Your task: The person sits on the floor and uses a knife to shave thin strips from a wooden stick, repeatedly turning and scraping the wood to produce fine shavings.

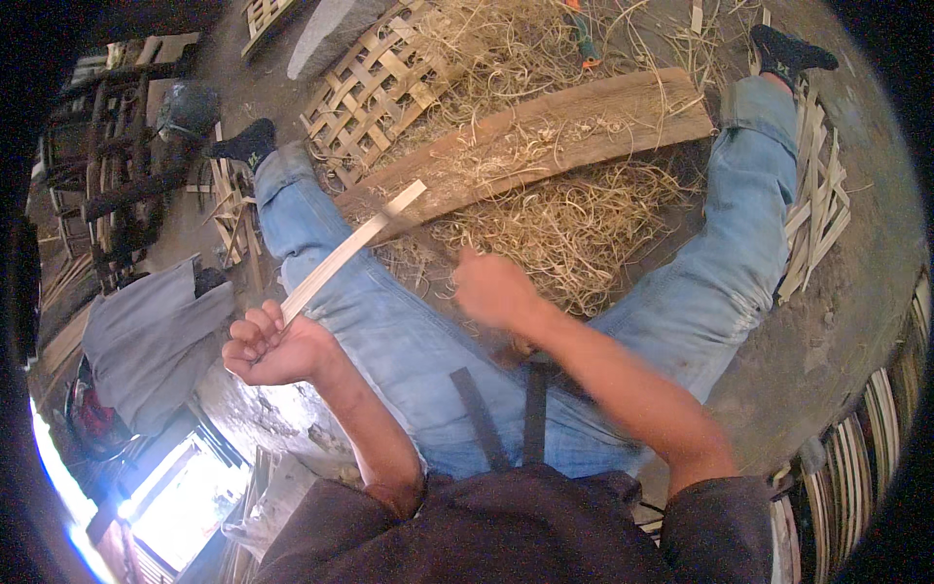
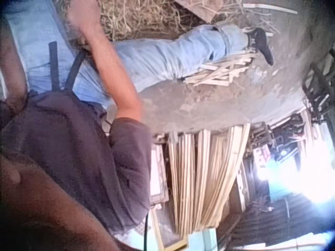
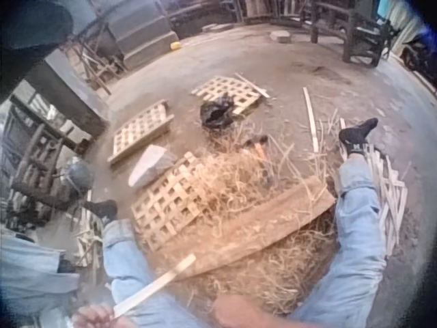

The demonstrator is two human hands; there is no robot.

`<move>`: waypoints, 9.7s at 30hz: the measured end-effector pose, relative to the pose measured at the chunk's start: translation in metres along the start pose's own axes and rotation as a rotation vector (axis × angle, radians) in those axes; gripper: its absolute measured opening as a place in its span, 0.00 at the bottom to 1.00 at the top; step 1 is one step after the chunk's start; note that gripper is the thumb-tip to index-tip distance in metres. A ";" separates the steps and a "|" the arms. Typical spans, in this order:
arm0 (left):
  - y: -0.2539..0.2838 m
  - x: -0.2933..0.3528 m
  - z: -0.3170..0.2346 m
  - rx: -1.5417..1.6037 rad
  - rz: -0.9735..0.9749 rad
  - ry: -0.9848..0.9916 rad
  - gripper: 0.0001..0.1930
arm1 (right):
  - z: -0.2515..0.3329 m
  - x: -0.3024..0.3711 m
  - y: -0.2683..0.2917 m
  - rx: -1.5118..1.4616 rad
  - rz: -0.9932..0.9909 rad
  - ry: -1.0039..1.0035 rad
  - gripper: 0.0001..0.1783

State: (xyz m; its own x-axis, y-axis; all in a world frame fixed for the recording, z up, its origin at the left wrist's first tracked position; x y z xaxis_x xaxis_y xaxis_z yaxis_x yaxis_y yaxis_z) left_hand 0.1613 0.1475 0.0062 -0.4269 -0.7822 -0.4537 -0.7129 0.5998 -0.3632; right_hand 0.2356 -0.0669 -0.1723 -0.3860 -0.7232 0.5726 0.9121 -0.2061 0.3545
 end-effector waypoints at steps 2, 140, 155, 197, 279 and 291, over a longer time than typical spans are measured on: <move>0.003 0.001 0.002 0.037 -0.008 -0.001 0.18 | -0.028 -0.009 0.005 -0.165 -0.076 -0.035 0.18; -0.003 0.194 0.016 0.126 0.723 1.551 0.15 | 0.004 0.119 0.063 0.417 -0.191 -0.121 0.16; -0.023 0.213 0.019 0.277 0.719 1.632 0.14 | 0.019 0.074 0.045 -0.435 -0.389 -0.080 0.19; 0.003 0.212 0.001 0.144 0.619 1.733 0.14 | 0.018 0.158 0.019 0.590 -0.041 0.043 0.16; -0.012 0.206 -0.004 -0.172 0.740 1.561 0.18 | 0.023 0.097 0.055 -0.058 -0.353 -0.026 0.25; -0.007 0.202 -0.010 -0.170 0.766 1.646 0.16 | -0.016 0.156 0.062 0.405 -0.119 -0.053 0.16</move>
State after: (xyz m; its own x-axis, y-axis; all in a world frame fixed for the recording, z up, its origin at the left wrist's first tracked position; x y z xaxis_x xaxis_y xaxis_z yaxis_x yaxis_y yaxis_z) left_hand 0.0739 -0.0164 -0.0748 -0.6263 0.2126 0.7501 -0.1156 0.9262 -0.3590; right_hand 0.2343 -0.2035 -0.0728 -0.5017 -0.6730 0.5435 0.7364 -0.0026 0.6765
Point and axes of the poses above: each hand's wrist, its own x-axis away from the middle knuckle, its own y-axis out of the back of the hand, z = x × y, the point moved 8 cm from there along -x, towards the middle knuckle, and after that the axes turned 8 degrees about z, right-handed, at the moved point
